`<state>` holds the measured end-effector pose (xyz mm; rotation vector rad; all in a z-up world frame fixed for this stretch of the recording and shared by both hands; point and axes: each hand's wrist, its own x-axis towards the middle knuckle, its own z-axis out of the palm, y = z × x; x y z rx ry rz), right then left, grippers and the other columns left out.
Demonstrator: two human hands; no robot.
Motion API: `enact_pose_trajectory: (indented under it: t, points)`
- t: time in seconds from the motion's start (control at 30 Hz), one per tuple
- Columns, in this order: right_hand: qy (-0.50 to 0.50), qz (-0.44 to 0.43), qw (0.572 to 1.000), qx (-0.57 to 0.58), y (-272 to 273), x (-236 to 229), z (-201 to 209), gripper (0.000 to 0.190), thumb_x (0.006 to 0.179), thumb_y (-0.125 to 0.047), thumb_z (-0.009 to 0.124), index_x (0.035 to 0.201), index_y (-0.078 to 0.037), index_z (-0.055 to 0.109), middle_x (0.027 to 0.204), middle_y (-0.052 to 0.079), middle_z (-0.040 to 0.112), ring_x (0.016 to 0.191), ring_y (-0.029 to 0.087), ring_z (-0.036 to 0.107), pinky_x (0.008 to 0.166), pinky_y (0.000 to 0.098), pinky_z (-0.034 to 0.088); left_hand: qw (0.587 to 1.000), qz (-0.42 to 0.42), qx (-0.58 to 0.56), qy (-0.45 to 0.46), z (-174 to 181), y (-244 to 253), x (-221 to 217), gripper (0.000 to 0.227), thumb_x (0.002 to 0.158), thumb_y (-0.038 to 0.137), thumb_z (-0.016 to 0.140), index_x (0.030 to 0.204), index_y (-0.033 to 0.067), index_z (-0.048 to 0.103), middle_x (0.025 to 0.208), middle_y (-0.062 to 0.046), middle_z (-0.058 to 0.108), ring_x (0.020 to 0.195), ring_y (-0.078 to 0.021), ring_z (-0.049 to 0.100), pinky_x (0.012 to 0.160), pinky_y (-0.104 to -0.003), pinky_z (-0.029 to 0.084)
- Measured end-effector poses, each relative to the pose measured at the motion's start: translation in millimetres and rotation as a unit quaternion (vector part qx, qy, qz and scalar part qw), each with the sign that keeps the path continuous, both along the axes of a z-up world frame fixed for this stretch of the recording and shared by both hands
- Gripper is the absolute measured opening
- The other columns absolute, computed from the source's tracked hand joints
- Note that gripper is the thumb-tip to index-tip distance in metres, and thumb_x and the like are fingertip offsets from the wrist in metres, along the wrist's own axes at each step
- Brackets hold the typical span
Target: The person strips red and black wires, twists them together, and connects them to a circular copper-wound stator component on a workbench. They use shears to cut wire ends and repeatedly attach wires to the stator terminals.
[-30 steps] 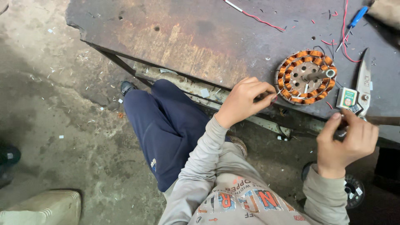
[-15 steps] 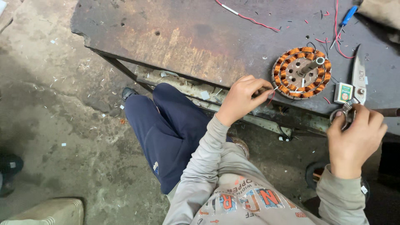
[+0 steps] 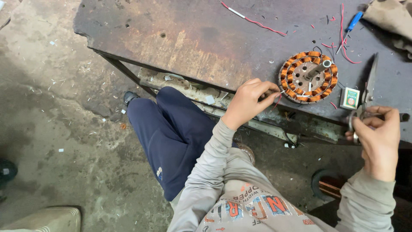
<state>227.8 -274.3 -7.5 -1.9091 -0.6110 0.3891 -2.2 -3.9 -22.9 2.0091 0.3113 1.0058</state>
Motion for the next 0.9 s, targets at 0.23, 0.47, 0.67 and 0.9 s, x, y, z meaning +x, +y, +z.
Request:
enact_pose_trajectory:
  t: [0.23,0.47,0.67,0.9]
  points:
    - [0.168,-0.007,0.948,0.271,9,-38,12,0.041,0.103,0.005,0.07,0.131,0.0,0.041,0.098,0.012,0.065,0.078,0.019,0.064,0.066,0.0275,0.048,1.0,-0.007,-0.009,0.005,-3,0,0,0.016,0.092,0.023,0.076,0.102,0.0115,0.072,0.081,-0.002,0.07,0.076,-0.0172,0.064,0.074,-0.033,0.052]
    - [-0.036,0.026,0.956,0.29,22,-74,-1,0.058,0.103,0.005,0.078,0.134,-0.012,0.032,0.095,0.008,0.062,0.073,0.015,0.062,0.064,0.0258,0.051,0.999,-0.009,0.025,-0.024,0,3,0,0.013,0.093,0.018,0.076,0.099,0.0088,0.071,0.091,-0.004,0.072,0.082,-0.0227,0.062,0.076,-0.035,0.052]
    - [-0.122,0.032,0.981,0.149,29,-105,-34,0.056,0.09,0.003,0.088,0.126,0.0,0.046,0.087,0.004,0.065,0.075,0.007,0.058,0.071,0.0197,0.051,0.999,-0.003,0.021,-0.03,3,5,-6,0.012,0.091,0.013,0.075,0.101,0.0071,0.073,0.092,-0.006,0.069,0.086,-0.0252,0.062,0.08,-0.036,0.051]
    - [-0.301,0.132,0.944,0.04,40,-155,-54,0.065,0.063,-0.014,0.097,0.114,0.006,0.062,0.099,0.014,0.069,0.089,0.015,0.067,0.079,0.0308,0.058,0.999,-0.013,0.029,-0.025,0,9,-4,0.01,0.091,0.01,0.077,0.099,0.0057,0.072,0.094,-0.008,0.07,0.089,-0.0277,0.064,0.081,-0.037,0.051]
